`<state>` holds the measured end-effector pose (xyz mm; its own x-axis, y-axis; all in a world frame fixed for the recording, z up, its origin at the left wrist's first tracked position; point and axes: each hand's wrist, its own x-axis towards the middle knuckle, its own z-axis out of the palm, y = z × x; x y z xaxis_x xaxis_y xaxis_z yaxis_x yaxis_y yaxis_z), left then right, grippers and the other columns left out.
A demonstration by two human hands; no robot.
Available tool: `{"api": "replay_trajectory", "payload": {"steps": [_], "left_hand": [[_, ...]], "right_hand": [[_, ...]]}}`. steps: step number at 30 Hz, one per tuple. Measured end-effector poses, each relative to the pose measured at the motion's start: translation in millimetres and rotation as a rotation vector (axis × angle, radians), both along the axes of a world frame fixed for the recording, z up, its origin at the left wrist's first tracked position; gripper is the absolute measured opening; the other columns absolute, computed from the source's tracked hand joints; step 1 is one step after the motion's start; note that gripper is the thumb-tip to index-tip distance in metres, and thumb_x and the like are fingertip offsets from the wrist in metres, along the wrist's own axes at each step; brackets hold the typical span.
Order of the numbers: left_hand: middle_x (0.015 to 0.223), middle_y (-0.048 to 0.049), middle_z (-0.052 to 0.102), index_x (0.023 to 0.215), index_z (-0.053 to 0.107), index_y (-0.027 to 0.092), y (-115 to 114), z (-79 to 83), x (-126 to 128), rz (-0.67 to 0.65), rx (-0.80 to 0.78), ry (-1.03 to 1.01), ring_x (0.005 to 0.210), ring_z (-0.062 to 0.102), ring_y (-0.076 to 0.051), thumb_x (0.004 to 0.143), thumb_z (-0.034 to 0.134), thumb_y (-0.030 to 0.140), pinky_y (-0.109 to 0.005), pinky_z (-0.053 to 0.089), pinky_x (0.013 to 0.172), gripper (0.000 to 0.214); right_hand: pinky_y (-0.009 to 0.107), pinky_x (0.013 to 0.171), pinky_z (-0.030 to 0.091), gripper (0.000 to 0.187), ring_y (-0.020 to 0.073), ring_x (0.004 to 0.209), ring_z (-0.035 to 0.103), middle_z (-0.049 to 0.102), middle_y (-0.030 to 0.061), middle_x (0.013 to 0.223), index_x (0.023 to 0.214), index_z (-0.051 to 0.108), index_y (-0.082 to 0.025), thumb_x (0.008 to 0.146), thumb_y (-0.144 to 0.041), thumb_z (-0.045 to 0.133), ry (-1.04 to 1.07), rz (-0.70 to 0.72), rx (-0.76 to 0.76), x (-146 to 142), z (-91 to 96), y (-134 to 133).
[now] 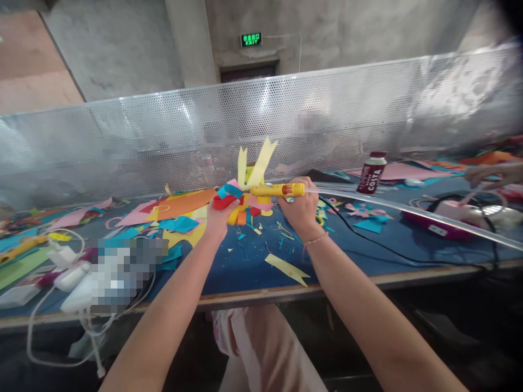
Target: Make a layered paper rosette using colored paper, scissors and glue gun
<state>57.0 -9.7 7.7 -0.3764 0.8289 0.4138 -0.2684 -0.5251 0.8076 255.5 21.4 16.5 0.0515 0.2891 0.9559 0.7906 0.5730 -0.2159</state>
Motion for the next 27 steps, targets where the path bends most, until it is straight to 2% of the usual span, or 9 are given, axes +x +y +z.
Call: {"api": "replay_trajectory", "payload": {"steps": [4, 8, 12, 16, 21, 27], "left_hand": [[0.075, -0.0023, 0.066, 0.076, 0.065, 0.015, 1, -2.0, 0, 0.042, -0.084, -0.005, 0.069, 0.063, -0.016, 0.044, 0.086, 0.032, -0.031, 0.051, 0.071, 0.042], [0.075, -0.0032, 0.067, 0.077, 0.067, 0.016, 1, -5.6, -1, 0.176, -0.17, 0.179, 0.071, 0.063, -0.017, 0.048, 0.084, 0.034, -0.029, 0.05, 0.069, 0.038], [0.074, -0.0036, 0.067, 0.076, 0.066, 0.015, -1, -6.5, 1, 0.224, -0.255, 0.313, 0.07, 0.062, -0.018, 0.05, 0.083, 0.034, -0.029, 0.049, 0.066, 0.036], [0.069, -0.0022, 0.066, 0.074, 0.066, 0.014, -3, -6.1, 7, 0.188, -0.289, 0.298, 0.066, 0.061, -0.017, 0.051, 0.083, 0.031, -0.03, 0.049, 0.066, 0.032], [0.074, -0.0034, 0.067, 0.076, 0.066, 0.015, -2, -10.2, 14, 0.051, -0.252, 0.213, 0.068, 0.062, -0.018, 0.047, 0.085, 0.029, -0.031, 0.049, 0.067, 0.037], [0.073, -0.0035, 0.066, 0.075, 0.066, 0.015, 0, -15.0, 15, 0.0, -0.212, 0.275, 0.068, 0.061, -0.017, 0.049, 0.084, 0.029, -0.032, 0.048, 0.07, 0.035]], "right_hand": [[0.048, 0.087, 0.044, 0.021, 0.027, 0.096, 0.055, 0.059, 0.0104, 0.095, 0.092, 0.053, -0.02, 0.08, -0.037, 0.053, 0.055, 0.007, -0.029, 1, -1.6, 5], [0.052, 0.088, 0.044, 0.035, 0.0308, 0.102, 0.055, 0.058, 0.0155, 0.101, 0.103, 0.055, -0.016, 0.084, -0.043, 0.049, 0.156, 0.048, -0.07, 3, -5.7, 17], [0.052, 0.089, 0.043, 0.043, 0.0307, 0.106, 0.054, 0.057, 0.0156, 0.106, 0.111, 0.054, -0.016, 0.089, -0.05, 0.04, 0.229, 0.171, -0.13, -1, -8.9, 24], [0.057, 0.093, 0.039, 0.058, 0.0345, 0.115, 0.049, 0.053, 0.0189, 0.116, 0.123, 0.048, -0.014, 0.082, -0.055, 0.052, 0.281, 0.177, -0.189, -14, -10.3, 18], [0.063, 0.098, 0.033, 0.079, 0.0402, 0.126, 0.036, 0.042, 0.0228, 0.128, 0.13, 0.041, -0.012, 0.07, -0.057, 0.065, 0.237, 0.128, -0.291, -30, -9.5, 8], [0.059, 0.103, 0.03, 0.084, 0.0381, 0.126, 0.035, 0.042, 0.0212, 0.13, 0.132, 0.04, -0.013, 0.066, -0.056, 0.069, 0.17, 0.096, -0.323, -33, -6.8, 2]]}}
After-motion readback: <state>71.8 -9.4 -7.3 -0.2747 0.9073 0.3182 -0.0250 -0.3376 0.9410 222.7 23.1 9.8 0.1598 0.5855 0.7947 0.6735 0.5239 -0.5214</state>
